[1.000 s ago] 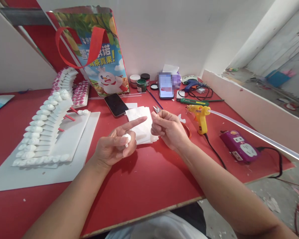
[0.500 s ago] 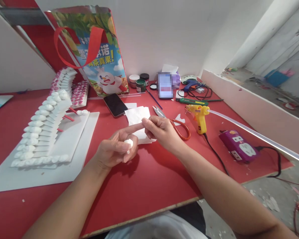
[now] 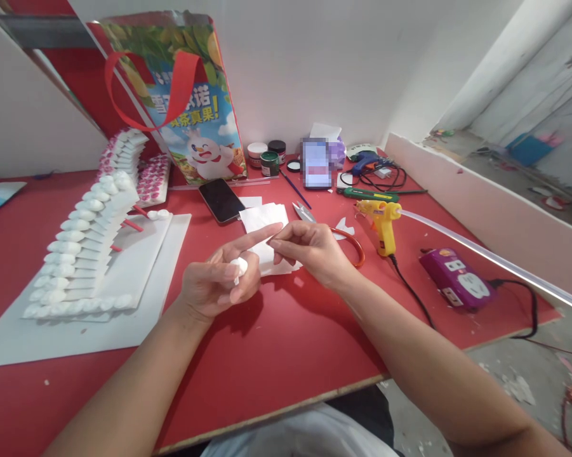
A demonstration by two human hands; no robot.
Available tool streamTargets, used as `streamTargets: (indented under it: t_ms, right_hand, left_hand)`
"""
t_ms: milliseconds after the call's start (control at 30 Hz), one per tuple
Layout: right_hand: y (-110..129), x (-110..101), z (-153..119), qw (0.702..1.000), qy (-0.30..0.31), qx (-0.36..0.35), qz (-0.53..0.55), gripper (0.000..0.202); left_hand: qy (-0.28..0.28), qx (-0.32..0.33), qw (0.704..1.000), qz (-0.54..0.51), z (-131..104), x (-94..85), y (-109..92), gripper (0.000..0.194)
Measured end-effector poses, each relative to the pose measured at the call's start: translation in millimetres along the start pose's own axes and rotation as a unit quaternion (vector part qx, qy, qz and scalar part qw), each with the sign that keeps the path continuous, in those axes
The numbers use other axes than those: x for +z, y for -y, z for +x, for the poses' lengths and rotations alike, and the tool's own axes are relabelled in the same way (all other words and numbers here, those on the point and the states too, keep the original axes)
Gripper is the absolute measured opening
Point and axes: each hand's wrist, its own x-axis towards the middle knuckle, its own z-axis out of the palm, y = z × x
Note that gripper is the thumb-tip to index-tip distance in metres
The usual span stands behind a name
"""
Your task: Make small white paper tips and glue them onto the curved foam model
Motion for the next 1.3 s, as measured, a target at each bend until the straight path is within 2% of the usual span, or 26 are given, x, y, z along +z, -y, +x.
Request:
streamTargets:
  t_ms: [67, 133, 200, 233, 267, 333, 467, 567, 667, 733, 833, 1033, 1100, 1233, 1300]
  right_hand:
    - [4, -4, 1, 0.998, -0.068, -0.006, -0.007, 0.030]
    - [8, -9, 1, 0.985, -0.169, -0.024, -0.013, 0.039]
    - [11, -15, 2, 0.965, -0.257, -0.056, -0.013, 0.045]
    - [12, -17, 3, 0.959, -0.274, -0.076, -0.013, 0.042]
    - [11, -18, 3, 0.958, -0.270, -0.096, -0.014, 0.032]
    - [9, -16, 3, 0.970, -0.212, -0.114, -0.026, 0.011]
    - [4, -3, -1, 0.987, -0.081, -0.111, -0.078, 0.007]
    - [4, 6, -6, 0.979, -0.032, -0.148, -0.134, 0.007]
    - [3, 11, -8, 0.970, -0.007, -0.161, -0.185, 0.007]
    - [0, 12, -8, 0.964, -0.004, -0.158, -0.212, 0.005]
    - [-4, 13, -8, 0.955, -0.008, -0.172, -0.241, 0.004]
    - [-9, 12, -6, 0.948, -0.040, -0.175, -0.261, 0.003]
    - [-10, 11, -5, 0.946, -0.054, -0.181, -0.265, 0.003]
    - [-11, 7, -3, 0.944, -0.070, -0.179, -0.269, 0.006]
    - [-11, 6, -2, 0.946, -0.077, -0.167, -0.268, 0.007]
  left_hand:
    - [-0.015, 0.013, 1.000, 0.022, 0, 0.6, -1, 0.073]
    - [-0.050, 0.038, 0.995, 0.078, -1, 3.5, -2, 0.075]
    - [-0.111, 0.068, 0.976, 0.176, -1, 8.7, -2, 0.079]
    - [-0.147, 0.083, 0.956, 0.238, -2, 11.9, -2, 0.081]
    - [-0.180, 0.098, 0.931, 0.304, -2, 15.0, -1, 0.082]
    - [-0.221, 0.128, 0.869, 0.424, -3, 19.8, 1, 0.081]
    - [-0.231, 0.177, 0.765, 0.575, -2, 17.9, 6, 0.076]
    - [-0.230, 0.209, 0.711, 0.631, -1, 11.6, 8, 0.071]
    - [-0.231, 0.210, 0.686, 0.658, 0, 9.0, 9, 0.069]
    - [-0.237, 0.198, 0.682, 0.663, 0, 9.5, 9, 0.068]
    - [-0.250, 0.196, 0.702, 0.638, 2, 10.1, 10, 0.062]
    - [-0.273, 0.170, 0.729, 0.604, 5, 8.6, 16, 0.031]
    - [-0.273, 0.151, 0.760, 0.570, 6, 8.9, 17, 0.024]
    - [-0.244, 0.139, 0.847, 0.452, 7, 11.5, 16, 0.023]
    - [-0.247, 0.136, 0.869, 0.408, 8, 13.4, 14, 0.026]
